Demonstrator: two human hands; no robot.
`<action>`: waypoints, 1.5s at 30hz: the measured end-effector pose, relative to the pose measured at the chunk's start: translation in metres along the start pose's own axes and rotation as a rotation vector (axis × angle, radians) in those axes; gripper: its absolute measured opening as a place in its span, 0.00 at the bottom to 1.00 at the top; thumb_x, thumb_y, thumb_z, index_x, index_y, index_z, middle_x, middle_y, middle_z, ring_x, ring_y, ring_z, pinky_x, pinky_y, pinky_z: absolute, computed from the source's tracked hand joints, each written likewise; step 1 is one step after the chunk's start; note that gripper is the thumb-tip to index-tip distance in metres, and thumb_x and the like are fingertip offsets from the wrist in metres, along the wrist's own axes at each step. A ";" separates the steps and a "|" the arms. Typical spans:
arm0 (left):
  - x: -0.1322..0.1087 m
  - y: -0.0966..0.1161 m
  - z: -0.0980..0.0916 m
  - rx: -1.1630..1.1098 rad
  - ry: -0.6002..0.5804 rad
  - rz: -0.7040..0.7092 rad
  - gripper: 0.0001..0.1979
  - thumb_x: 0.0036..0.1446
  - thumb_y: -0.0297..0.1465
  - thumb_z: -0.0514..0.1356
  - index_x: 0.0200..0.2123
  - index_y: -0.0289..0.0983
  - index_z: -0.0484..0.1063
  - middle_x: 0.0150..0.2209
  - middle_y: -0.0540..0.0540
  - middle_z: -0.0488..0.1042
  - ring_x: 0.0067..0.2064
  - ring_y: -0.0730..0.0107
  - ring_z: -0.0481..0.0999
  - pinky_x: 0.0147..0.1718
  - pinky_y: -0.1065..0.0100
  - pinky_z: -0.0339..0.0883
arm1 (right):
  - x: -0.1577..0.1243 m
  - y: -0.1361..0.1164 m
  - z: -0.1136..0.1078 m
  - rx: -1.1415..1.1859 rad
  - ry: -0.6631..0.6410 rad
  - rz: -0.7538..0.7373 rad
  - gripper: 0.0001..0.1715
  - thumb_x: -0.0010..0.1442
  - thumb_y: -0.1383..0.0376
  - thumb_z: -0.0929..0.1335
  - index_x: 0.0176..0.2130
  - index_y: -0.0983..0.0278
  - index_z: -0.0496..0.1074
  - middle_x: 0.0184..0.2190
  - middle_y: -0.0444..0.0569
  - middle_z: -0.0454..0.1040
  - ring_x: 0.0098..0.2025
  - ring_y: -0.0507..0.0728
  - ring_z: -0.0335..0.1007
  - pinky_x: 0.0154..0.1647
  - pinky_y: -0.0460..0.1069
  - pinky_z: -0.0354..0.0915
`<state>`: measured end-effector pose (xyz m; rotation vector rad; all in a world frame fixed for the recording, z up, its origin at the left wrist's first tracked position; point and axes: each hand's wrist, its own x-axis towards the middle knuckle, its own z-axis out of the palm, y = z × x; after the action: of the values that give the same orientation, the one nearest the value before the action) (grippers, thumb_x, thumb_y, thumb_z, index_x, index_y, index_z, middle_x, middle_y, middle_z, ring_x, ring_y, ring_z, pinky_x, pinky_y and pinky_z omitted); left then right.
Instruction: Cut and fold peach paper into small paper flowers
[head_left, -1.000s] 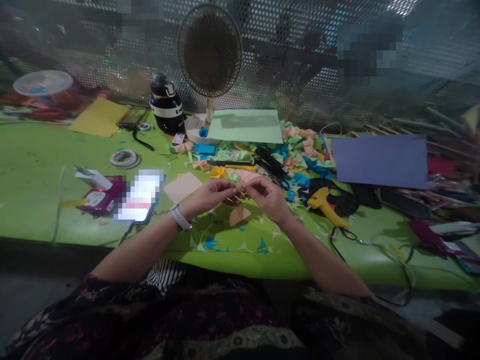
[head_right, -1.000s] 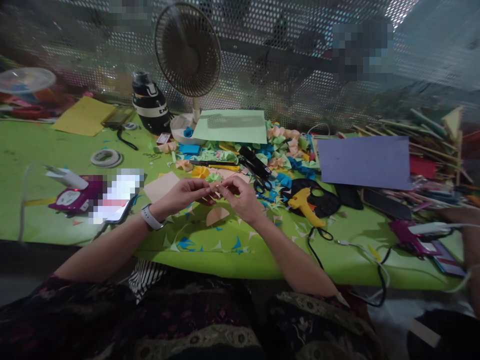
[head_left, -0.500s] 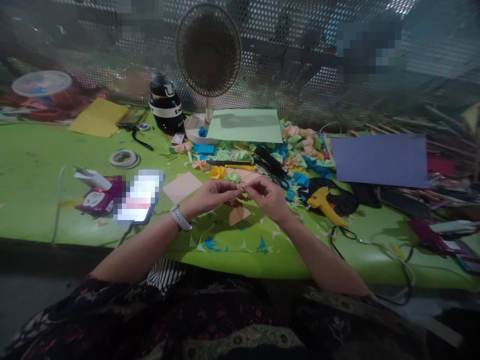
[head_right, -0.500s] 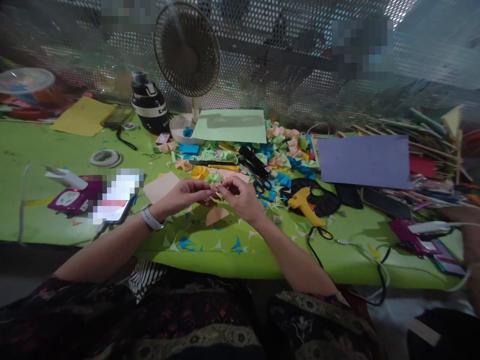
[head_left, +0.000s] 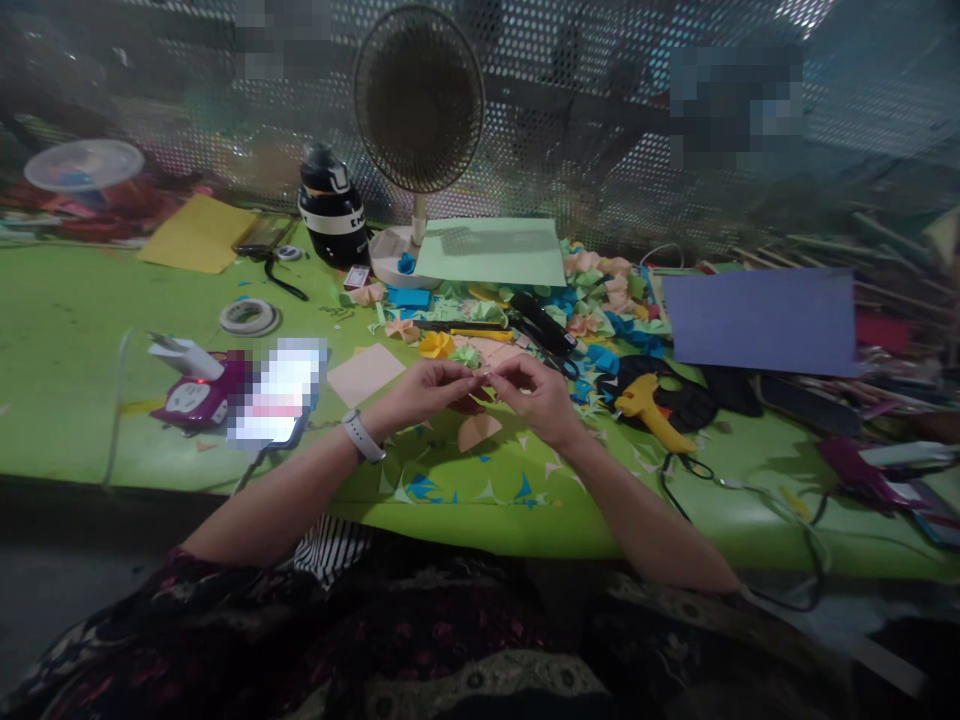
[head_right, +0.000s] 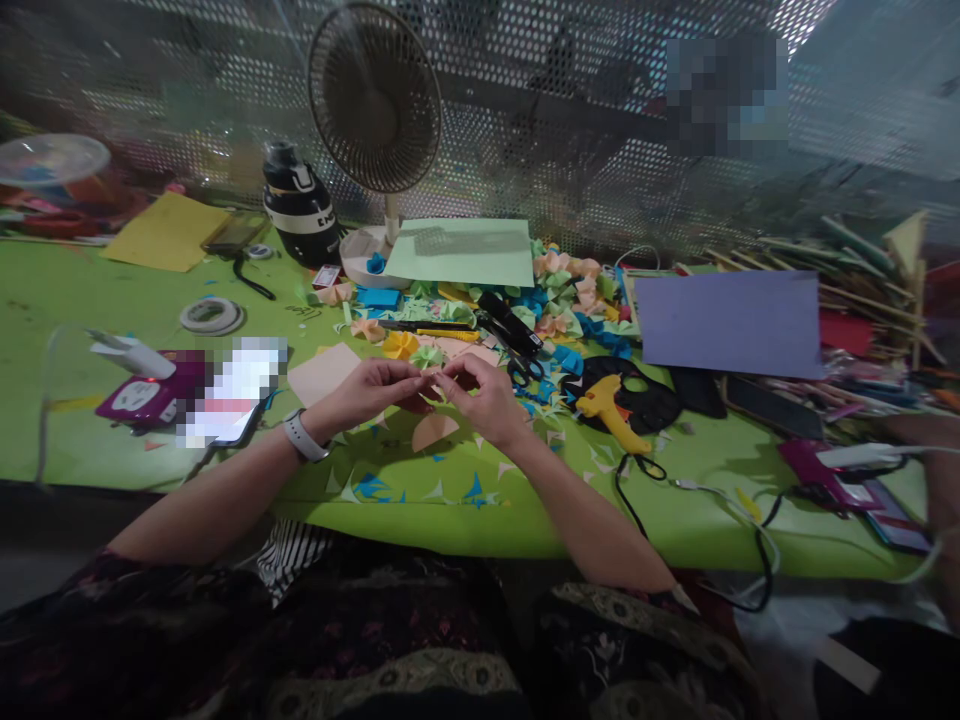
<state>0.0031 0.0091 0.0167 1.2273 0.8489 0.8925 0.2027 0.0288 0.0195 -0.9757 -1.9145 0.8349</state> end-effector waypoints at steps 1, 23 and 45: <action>0.000 0.000 0.000 0.002 0.000 0.002 0.15 0.57 0.38 0.67 0.39 0.31 0.79 0.35 0.42 0.82 0.36 0.68 0.83 0.43 0.64 0.77 | 0.000 0.000 0.000 -0.010 0.002 -0.004 0.12 0.60 0.56 0.70 0.33 0.63 0.72 0.29 0.46 0.75 0.29 0.52 0.70 0.32 0.48 0.69; 0.000 0.001 -0.002 -0.024 -0.038 -0.006 0.19 0.54 0.42 0.69 0.39 0.31 0.79 0.36 0.41 0.82 0.37 0.67 0.83 0.43 0.64 0.77 | -0.001 -0.002 0.000 -0.027 -0.011 0.005 0.13 0.60 0.55 0.70 0.33 0.62 0.72 0.29 0.46 0.74 0.28 0.52 0.68 0.31 0.49 0.67; -0.003 0.006 -0.004 -0.141 -0.169 -0.129 0.17 0.54 0.41 0.69 0.36 0.31 0.78 0.33 0.41 0.82 0.33 0.70 0.82 0.38 0.68 0.76 | 0.000 -0.008 -0.003 0.120 -0.261 0.150 0.27 0.61 0.43 0.65 0.27 0.61 0.64 0.20 0.40 0.63 0.21 0.50 0.59 0.23 0.46 0.58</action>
<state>-0.0021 0.0088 0.0219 1.0961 0.7093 0.7219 0.2030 0.0260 0.0274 -0.9850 -1.9982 1.2016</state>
